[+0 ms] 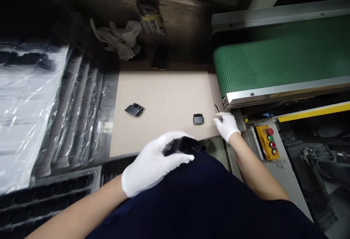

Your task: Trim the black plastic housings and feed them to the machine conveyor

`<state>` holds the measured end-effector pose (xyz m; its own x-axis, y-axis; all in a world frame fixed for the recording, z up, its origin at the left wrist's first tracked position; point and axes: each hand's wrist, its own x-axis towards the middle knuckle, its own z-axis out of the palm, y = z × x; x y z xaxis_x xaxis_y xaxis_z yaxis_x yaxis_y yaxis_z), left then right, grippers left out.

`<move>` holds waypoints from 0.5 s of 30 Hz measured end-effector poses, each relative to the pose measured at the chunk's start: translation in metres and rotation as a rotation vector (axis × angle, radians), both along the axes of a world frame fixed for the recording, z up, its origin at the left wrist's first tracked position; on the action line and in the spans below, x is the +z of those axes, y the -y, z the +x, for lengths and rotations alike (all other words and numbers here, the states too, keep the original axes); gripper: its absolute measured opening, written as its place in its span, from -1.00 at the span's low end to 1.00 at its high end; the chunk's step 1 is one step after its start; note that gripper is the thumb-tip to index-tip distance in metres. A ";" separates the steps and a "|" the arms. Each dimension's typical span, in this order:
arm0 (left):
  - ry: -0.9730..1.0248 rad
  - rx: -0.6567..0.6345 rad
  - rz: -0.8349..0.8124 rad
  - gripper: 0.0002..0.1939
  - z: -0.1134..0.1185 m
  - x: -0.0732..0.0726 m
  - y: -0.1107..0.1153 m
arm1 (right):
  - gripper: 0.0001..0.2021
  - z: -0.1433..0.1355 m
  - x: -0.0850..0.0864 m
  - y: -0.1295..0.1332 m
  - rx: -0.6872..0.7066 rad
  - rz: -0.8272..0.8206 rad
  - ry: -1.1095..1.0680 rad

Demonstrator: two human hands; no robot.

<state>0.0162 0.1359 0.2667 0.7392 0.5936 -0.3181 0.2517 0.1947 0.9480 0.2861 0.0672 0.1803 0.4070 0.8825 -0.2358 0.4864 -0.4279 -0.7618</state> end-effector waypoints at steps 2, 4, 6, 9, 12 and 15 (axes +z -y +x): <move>0.112 -0.060 0.289 -0.71 0.005 -0.013 -0.003 | -0.60 -0.025 0.022 0.017 0.079 -0.037 -0.209; 0.242 -0.182 0.645 -0.68 0.015 -0.025 -0.008 | -0.36 -0.047 0.038 0.032 0.199 -0.090 -0.638; 0.315 -0.331 0.972 -0.55 0.031 -0.032 -0.013 | -0.25 -0.059 0.042 0.043 0.241 -0.083 -1.019; 0.327 -0.470 1.322 -0.38 0.060 -0.031 -0.013 | -0.30 -0.050 0.035 0.054 0.142 -0.011 -1.244; 0.328 -0.490 1.493 -0.21 0.096 -0.026 -0.002 | -0.37 -0.022 0.027 0.070 0.102 0.063 -1.353; 0.381 -0.352 1.425 -0.13 0.136 -0.025 0.022 | -0.46 0.012 0.029 0.098 0.113 0.190 -1.392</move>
<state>0.1520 0.1143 0.2415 0.8082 0.0122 0.5888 -0.2079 -0.9295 0.3045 0.2981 -0.0308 0.2094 -0.1319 0.9576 -0.2562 -0.6775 -0.2757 -0.6819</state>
